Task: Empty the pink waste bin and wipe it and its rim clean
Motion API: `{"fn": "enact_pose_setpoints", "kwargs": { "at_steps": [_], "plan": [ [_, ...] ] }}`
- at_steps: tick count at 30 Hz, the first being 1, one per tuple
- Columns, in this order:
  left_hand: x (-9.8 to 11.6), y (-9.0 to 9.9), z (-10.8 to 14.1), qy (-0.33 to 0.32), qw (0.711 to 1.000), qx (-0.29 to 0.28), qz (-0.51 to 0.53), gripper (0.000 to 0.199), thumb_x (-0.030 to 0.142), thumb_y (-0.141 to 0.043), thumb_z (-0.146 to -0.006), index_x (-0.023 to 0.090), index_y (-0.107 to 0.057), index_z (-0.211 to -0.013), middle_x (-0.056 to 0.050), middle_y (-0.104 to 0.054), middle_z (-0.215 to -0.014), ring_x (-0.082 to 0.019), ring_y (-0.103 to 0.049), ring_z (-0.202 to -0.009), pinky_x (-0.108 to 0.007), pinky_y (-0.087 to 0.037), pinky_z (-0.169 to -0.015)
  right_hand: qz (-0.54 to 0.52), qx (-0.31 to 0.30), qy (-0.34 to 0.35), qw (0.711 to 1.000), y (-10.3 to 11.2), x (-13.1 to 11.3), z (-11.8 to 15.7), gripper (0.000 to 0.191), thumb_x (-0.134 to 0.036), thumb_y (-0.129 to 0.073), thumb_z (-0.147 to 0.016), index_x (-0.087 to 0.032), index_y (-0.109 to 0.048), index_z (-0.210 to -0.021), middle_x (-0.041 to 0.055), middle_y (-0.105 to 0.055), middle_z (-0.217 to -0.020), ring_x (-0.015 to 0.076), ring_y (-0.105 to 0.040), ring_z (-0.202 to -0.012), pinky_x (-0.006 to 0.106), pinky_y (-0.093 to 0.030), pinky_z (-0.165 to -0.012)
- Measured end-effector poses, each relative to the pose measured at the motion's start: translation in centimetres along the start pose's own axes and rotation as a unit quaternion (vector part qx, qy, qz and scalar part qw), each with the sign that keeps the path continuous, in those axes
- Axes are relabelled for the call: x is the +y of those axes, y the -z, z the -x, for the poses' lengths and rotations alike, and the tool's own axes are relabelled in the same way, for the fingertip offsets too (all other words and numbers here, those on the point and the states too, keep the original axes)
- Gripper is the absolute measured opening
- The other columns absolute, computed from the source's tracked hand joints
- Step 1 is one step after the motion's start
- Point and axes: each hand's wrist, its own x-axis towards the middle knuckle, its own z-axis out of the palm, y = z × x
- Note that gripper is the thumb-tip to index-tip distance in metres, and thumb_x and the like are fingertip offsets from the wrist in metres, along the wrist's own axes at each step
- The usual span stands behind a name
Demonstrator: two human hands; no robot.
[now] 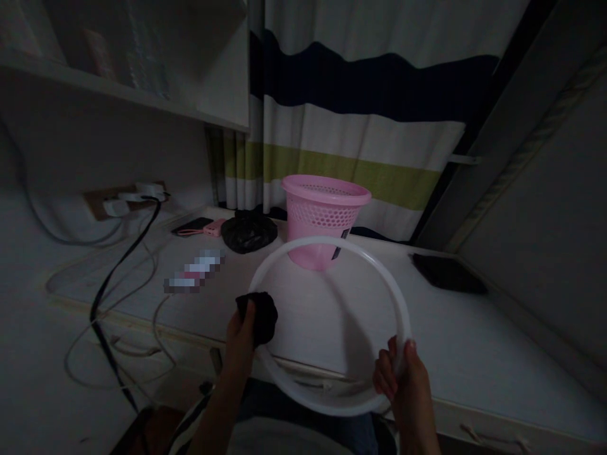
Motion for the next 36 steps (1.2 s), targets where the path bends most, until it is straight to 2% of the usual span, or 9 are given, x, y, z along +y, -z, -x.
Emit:
{"fn": "enact_pose_setpoints", "kwargs": {
  "at_steps": [6, 10, 14, 16, 19, 22, 25, 30, 36],
  "plan": [
    [-0.1, 0.9, -0.7, -0.029, 0.989, -0.075, -0.127, 0.064, 0.064, -0.065, -0.055, 0.01, -0.065, -0.089, -0.01, -0.068, -0.086, -0.025, -0.063, -0.085, -0.031, -0.051, -0.07, 0.131, 0.048, -0.031, 0.99, 1.7, -1.6, 0.0, 0.047, -0.062, -0.058, -0.067, -0.02, -0.042, -0.057, -0.0094, -0.029, -0.034, 0.0029, -0.022, -0.027, 0.016, -0.018, -0.029],
    [-0.1, 0.7, -0.6, -0.041, 0.99, -0.061, -0.122, 0.066, 0.066, -0.063, -0.055, 0.01, -0.064, -0.09, -0.009, -0.068, -0.084, -0.025, -0.063, -0.083, -0.03, -0.05, -0.069, 0.108, 0.027, -0.042, 0.993, 2.7, -1.7, -0.2, 0.043, -0.063, -0.055, -0.069, -0.019, -0.053, -0.071, -0.009, -0.029, -0.032, 0.0049, -0.024, -0.025, 0.018, -0.019, -0.03],
    [0.0, 0.5, -0.4, -0.054, 0.994, -0.029, -0.088, 0.064, 0.064, -0.065, -0.054, 0.01, -0.065, -0.09, -0.008, -0.068, -0.084, -0.023, -0.063, -0.079, -0.028, -0.051, -0.064, 0.086, -0.008, 0.029, 0.996, 2.9, -1.5, -0.2, 0.042, -0.059, -0.053, -0.073, -0.019, -0.057, -0.087, -0.0056, -0.041, -0.039, 0.0072, -0.033, -0.03, 0.02, -0.027, -0.034],
    [0.1, 0.3, -0.2, -0.037, 0.998, -0.014, -0.053, 0.063, 0.063, -0.066, -0.055, 0.011, -0.065, -0.09, -0.007, -0.068, -0.081, -0.022, -0.064, -0.076, -0.028, -0.051, -0.062, 0.066, -0.005, 0.061, 0.996, 2.6, -1.4, 0.0, 0.042, -0.056, -0.055, -0.073, -0.02, -0.057, -0.094, -0.0029, -0.05, -0.05, 0.0086, -0.041, -0.039, 0.021, -0.032, -0.039],
    [0.2, -0.4, 0.1, -0.004, 1.0, 0.02, 0.012, 0.056, 0.06, -0.062, -0.063, 0.013, -0.064, -0.094, -0.008, -0.069, -0.086, -0.021, -0.065, -0.08, -0.027, -0.052, -0.063, 0.031, -0.009, 0.066, 0.997, 1.3, -0.8, 0.3, 0.038, -0.049, -0.056, -0.076, -0.021, -0.056, -0.102, -0.0005, -0.056, -0.064, 0.0111, -0.05, -0.054, 0.023, -0.039, -0.05],
    [0.4, -1.1, 0.5, 0.004, 0.996, 0.057, 0.068, 0.045, 0.052, -0.057, -0.075, 0.016, -0.063, -0.101, -0.009, -0.068, -0.096, -0.02, -0.064, -0.09, -0.026, -0.052, -0.069, -0.009, -0.027, 0.06, 0.998, -0.5, 0.8, 0.8, 0.032, -0.047, -0.053, -0.079, -0.022, -0.057, -0.1, 0.0002, -0.058, -0.068, 0.0125, -0.053, -0.061, 0.026, -0.043, -0.06],
    [0.4, -1.6, 0.8, 0.012, 0.992, 0.068, 0.103, 0.041, 0.048, -0.053, -0.08, 0.018, -0.061, -0.107, -0.01, -0.067, -0.1, -0.021, -0.064, -0.094, -0.029, -0.052, -0.074, -0.06, -0.034, 0.068, 0.995, -2.4, 2.6, 1.4, 0.029, -0.048, -0.046, -0.083, -0.024, -0.057, -0.097, -0.0006, -0.056, -0.065, 0.0131, -0.053, -0.062, 0.029, -0.044, -0.065],
    [0.1, -1.6, 0.8, 0.03, 0.991, 0.063, 0.111, 0.037, 0.046, -0.05, -0.082, 0.019, -0.06, -0.106, -0.009, -0.066, -0.104, -0.02, -0.065, -0.09, -0.029, -0.052, -0.073, -0.135, -0.042, 0.065, 0.988, -3.8, 3.8, 1.6, 0.025, -0.048, -0.045, -0.085, -0.025, -0.054, -0.087, -0.0052, -0.045, -0.054, 0.0093, -0.042, -0.046, 0.026, -0.038, -0.052],
    [0.3, -1.3, 0.7, 0.023, 0.993, 0.064, 0.099, 0.036, 0.046, -0.054, -0.08, 0.016, -0.063, -0.099, -0.009, -0.066, -0.103, -0.019, -0.064, -0.091, -0.027, -0.051, -0.075, -0.083, -0.058, 0.066, 0.993, -2.3, 2.7, 0.1, 0.028, -0.05, -0.051, -0.08, -0.022, -0.052, -0.08, -0.0068, -0.042, -0.047, 0.0083, -0.04, -0.039, 0.024, -0.036, -0.044]
  ]
}}
